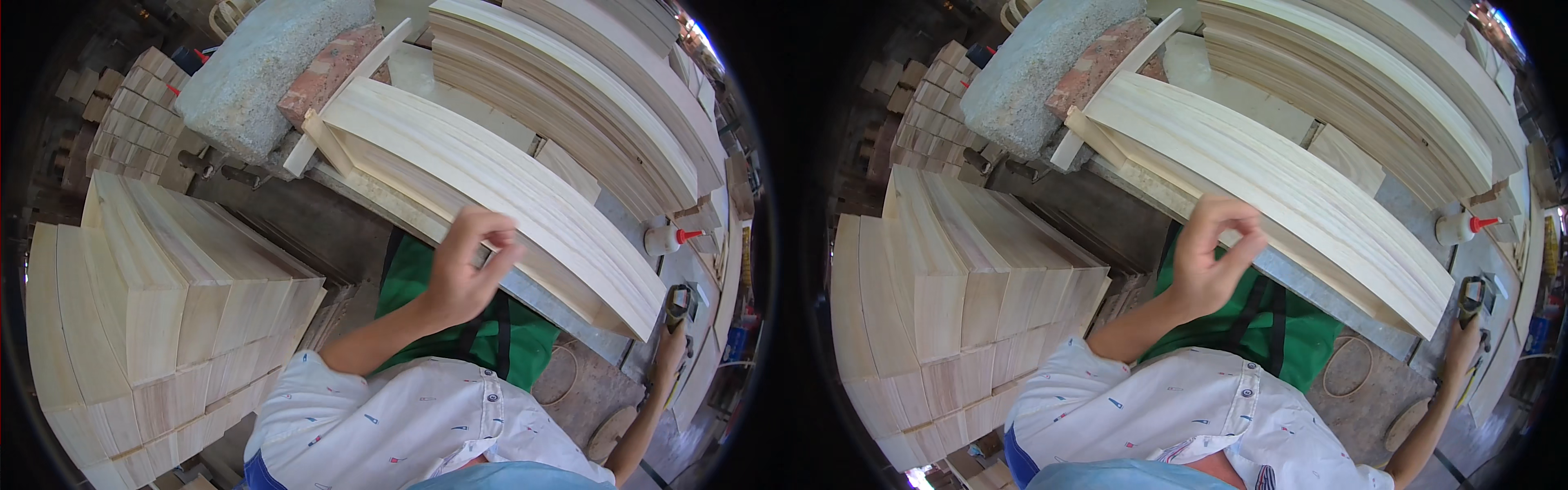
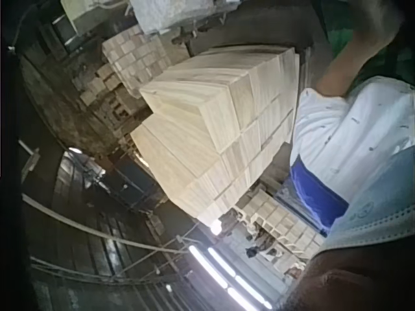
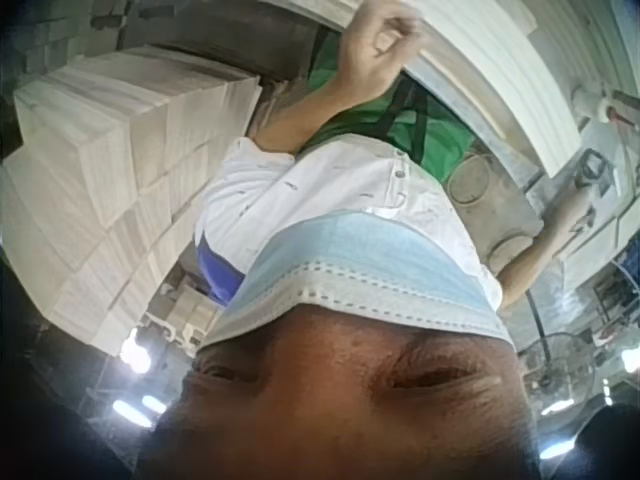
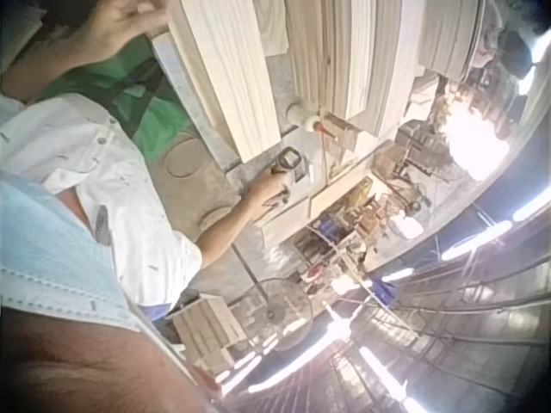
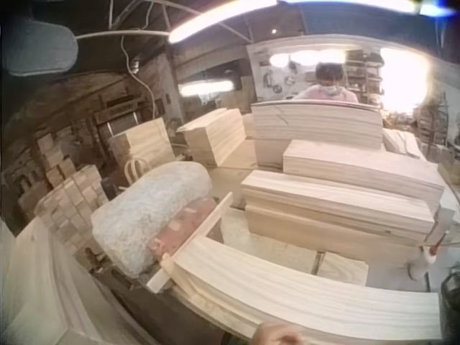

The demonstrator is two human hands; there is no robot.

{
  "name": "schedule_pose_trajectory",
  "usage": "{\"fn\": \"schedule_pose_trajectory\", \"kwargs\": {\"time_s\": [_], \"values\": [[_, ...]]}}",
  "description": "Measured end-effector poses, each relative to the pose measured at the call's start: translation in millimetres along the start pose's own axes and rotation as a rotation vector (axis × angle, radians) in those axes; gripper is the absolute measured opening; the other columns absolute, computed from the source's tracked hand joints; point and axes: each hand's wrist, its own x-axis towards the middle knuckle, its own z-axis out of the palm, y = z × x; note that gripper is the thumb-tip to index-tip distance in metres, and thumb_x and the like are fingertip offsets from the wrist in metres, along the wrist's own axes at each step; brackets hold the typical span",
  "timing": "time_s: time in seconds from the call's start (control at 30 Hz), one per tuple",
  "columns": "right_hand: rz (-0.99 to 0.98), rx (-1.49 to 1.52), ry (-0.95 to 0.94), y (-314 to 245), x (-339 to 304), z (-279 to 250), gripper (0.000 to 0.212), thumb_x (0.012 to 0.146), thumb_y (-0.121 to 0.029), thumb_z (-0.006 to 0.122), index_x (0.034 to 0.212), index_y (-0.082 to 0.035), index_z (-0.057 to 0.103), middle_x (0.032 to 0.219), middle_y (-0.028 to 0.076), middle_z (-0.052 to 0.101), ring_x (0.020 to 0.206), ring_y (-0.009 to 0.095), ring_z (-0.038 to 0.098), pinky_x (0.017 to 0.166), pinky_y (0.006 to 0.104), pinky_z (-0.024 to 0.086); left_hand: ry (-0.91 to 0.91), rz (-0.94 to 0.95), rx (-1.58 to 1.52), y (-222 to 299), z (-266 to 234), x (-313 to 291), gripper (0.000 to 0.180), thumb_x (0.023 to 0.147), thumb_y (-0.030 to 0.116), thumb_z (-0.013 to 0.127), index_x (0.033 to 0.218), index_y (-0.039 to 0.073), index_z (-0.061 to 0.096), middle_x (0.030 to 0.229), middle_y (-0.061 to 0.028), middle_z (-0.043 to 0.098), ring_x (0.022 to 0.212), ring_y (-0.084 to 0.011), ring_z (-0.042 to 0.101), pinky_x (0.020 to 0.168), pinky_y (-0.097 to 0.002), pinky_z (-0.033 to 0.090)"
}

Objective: Assembling wooden boxes by applying glue to wooden boards and securing them with a pneumatic nail gun.

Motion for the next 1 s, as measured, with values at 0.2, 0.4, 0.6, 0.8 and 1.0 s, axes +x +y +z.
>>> {"fn": "schedule_pose_trajectory", "kwargs": {"time_s": [0.2, 0.4, 0.6, 0.8, 1.0], "values": [[-0.01, 0.282, 0.009, -46, -36, 27, 0.04, 0.086, -0.008, 0.051, 0.124, 0.002, 0.051, 0.122, 0.024, 0.056, 0.114, 0.036, 0.053, 0.095, 0.0405, 0.042, -0.111, -0.425, -0.012, -31, -8, -60, 0.034, 0.083, -0.004, 0.063, 0.114, 0.002, 0.05, 0.105, -0.0066, 0.056, 0.094, -0.0139, 0.056, 0.086, -0.0277, 0.046], [-0.019, 0.131, -0.004, -74, -58, -12, 0.074, 0.071, -0.005, 0.065, 0.139, 0.001, 0.034, 0.132, 0.023, 0.047, 0.122, 0.036, 0.046, 0.1, 0.0395, 0.038, -0.161, -0.409, 0.092, -54, -4, -73, 0.044, 0.082, -0.007, 0.062, 0.123, 0.001, 0.051, 0.111, -0.0104, 0.055, 0.096, -0.0179, 0.058, 0.082, -0.0293, 0.049], [-0.066, 1.092, -0.554, -109, -57, -29, 0.098, 0.061, -0.002, 0.072, 0.147, -0.003, 0.023, 0.143, 0.006, 0.037, 0.134, 0.017, 0.029, 0.11, 0.0318, 0.022, -0.114, -0.558, -0.12, -48, -18, -53, 0.059, 0.083, -0.005, 0.062, 0.137, 0.003, 0.039, 0.125, -0.0126, 0.053, 0.106, -0.0183, 0.056, 0.087, -0.029, 0.047], [-0.062, 1.145, -0.572, -107, -48, -12, 0.097, 0.058, -0.014, 0.08, 0.141, 0.0, 0.032, 0.133, 0.007, 0.047, 0.125, 0.019, 0.04, 0.107, 0.0316, 0.027, 0.158, -0.434, -0.629, -32, -7, -2, 0.044, 0.097, 0.019, 0.049, 0.133, 0.002, 0.03, 0.117, -0.0134, 0.053, 0.105, -0.0232, 0.057, 0.087, -0.0393, 0.049], [-0.045, 1.228, -0.441, -95, -80, -31, 0.101, 0.058, -0.028, 0.085, 0.139, 0.003, 0.033, 0.132, 0.011, 0.048, 0.124, 0.021, 0.042, 0.105, 0.0338, 0.03, 0.198, -0.375, -0.641, -18, 15, 19, 0.032, 0.095, 0.013, 0.05, 0.123, 0.002, 0.038, 0.11, -0.0102, 0.053, 0.097, -0.0182, 0.057, 0.081, -0.0373, 0.052]]}}
